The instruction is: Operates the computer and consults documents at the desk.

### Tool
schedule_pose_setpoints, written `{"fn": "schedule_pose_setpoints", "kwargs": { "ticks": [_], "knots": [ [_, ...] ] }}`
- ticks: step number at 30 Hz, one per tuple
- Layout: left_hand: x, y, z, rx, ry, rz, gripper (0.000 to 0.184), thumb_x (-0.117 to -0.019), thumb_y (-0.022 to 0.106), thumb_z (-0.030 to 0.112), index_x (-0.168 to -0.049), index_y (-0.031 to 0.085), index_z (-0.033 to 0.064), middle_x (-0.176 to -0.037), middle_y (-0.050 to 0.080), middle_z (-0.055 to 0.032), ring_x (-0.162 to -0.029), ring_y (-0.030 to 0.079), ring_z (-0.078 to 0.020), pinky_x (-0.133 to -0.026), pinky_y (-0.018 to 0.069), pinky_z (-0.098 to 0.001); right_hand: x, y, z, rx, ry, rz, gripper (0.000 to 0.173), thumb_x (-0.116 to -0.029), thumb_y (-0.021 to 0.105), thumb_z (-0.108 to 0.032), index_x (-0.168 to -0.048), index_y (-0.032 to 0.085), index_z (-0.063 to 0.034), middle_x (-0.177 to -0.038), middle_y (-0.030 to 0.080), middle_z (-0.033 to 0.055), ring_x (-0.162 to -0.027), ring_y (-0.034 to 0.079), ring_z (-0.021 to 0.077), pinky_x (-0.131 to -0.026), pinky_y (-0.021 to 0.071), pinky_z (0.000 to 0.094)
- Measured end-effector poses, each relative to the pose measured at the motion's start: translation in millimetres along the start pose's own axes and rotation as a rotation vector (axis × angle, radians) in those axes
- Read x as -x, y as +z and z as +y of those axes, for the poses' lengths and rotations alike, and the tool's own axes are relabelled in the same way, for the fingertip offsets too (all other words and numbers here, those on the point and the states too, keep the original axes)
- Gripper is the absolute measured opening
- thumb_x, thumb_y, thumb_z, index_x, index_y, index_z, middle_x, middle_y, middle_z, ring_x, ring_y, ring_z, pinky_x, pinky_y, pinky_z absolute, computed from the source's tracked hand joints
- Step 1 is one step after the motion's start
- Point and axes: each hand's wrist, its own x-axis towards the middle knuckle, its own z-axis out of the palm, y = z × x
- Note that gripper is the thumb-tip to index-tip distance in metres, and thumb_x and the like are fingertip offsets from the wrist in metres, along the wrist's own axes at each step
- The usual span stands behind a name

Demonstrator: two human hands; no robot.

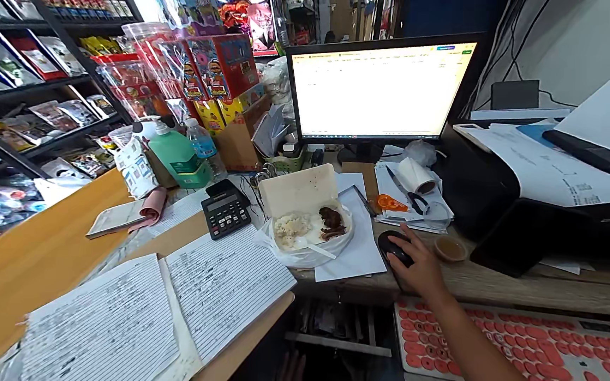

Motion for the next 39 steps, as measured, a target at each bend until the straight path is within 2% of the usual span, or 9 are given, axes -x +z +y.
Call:
{"fn": "schedule_pose_setpoints", "kwargs": {
  "ticks": [4, 16, 19, 23, 28, 34, 39],
  "knots": [
    [4, -1, 3, 0.032, 0.006, 0.044, 0.058, -0.0971, 0.064, 0.031, -0.141, 0.057, -0.0065, -0.147, 0.053, -0.0277, -0.14, 0.044, -0.0527, -0.113, 0.0276, -0.0718, 1, 0, 1, 0.014, -0.006, -0.016, 0.042, -0.0878, 0.064, -0.023, -0.119, 0.074, 0.0032, -0.146, 0.052, 0.0315, -0.122, 0.06, 0.0521, -0.096, 0.0484, 0.0648],
    [6, -2, 0, 0.09, 0.004, 0.031, 0.056, -0.0981, 0.063, 0.031, -0.141, 0.057, -0.0049, -0.146, 0.056, -0.0228, -0.14, 0.047, -0.0472, -0.115, 0.0284, -0.0682, 1, -1, 1, 0.036, -0.031, -0.019, 0.045, -0.0884, 0.061, -0.026, -0.118, 0.073, 0.0062, -0.145, 0.05, 0.0359, -0.127, 0.057, 0.0525, -0.1, 0.0481, 0.0592],
    [5, 0, -1, 0.112, 0.012, 0.057, 0.056, -0.0977, 0.062, 0.03, -0.14, 0.058, -0.0058, -0.144, 0.058, -0.0232, -0.138, 0.049, -0.0477, -0.114, 0.0301, -0.0688, 1, 0, 1, 0.043, -0.042, -0.007, 0.044, -0.0886, 0.061, -0.025, -0.117, 0.073, 0.0061, -0.144, 0.051, 0.0359, -0.126, 0.058, 0.0511, -0.1, 0.0493, 0.0556],
    [5, -2, 0, 0.147, 0.021, 0.106, 0.054, -0.0963, 0.065, 0.027, -0.137, 0.06, -0.0076, -0.141, 0.06, -0.0245, -0.136, 0.052, -0.0482, -0.114, 0.0314, -0.0686, 1, 1, 1, 0.052, -0.038, -0.006, 0.044, -0.0885, 0.061, -0.025, -0.117, 0.072, 0.0067, -0.145, 0.051, 0.0356, -0.128, 0.057, 0.0511, -0.102, 0.0482, 0.0571],
    [7, 2, -3, 0.167, 0.012, 0.104, 0.054, -0.0967, 0.065, 0.029, -0.139, 0.06, -0.0055, -0.142, 0.06, -0.0222, -0.137, 0.051, -0.0455, -0.114, 0.0313, -0.0675, 1, 0, 1, 0.058, -0.029, -0.019, 0.045, -0.0885, 0.06, -0.026, -0.116, 0.072, 0.0079, -0.144, 0.051, 0.0365, -0.128, 0.056, 0.0518, -0.103, 0.047, 0.0568],
    [8, 5, -4, 0.178, 0.027, 0.149, 0.054, -0.0952, 0.065, 0.028, -0.136, 0.061, -0.0068, -0.139, 0.062, -0.023, -0.134, 0.054, -0.0466, -0.112, 0.0338, -0.0674, 1, -1, 0, 0.081, -0.041, -0.015, 0.046, -0.0893, 0.059, -0.029, -0.116, 0.073, 0.0068, -0.144, 0.051, 0.0358, -0.129, 0.056, 0.0499, -0.103, 0.0478, 0.053],
    [5, 8, -8, 0.161, 0.037, 0.161, 0.054, -0.0943, 0.066, 0.029, -0.136, 0.062, -0.0053, -0.138, 0.063, -0.0215, -0.133, 0.056, -0.0446, -0.112, 0.0359, -0.0655, 1, -1, 0, 0.074, -0.038, -0.022, 0.047, -0.0892, 0.059, -0.027, -0.116, 0.072, 0.0093, -0.144, 0.05, 0.0376, -0.129, 0.055, 0.0515, -0.105, 0.0463, 0.0533]
  ]
}}
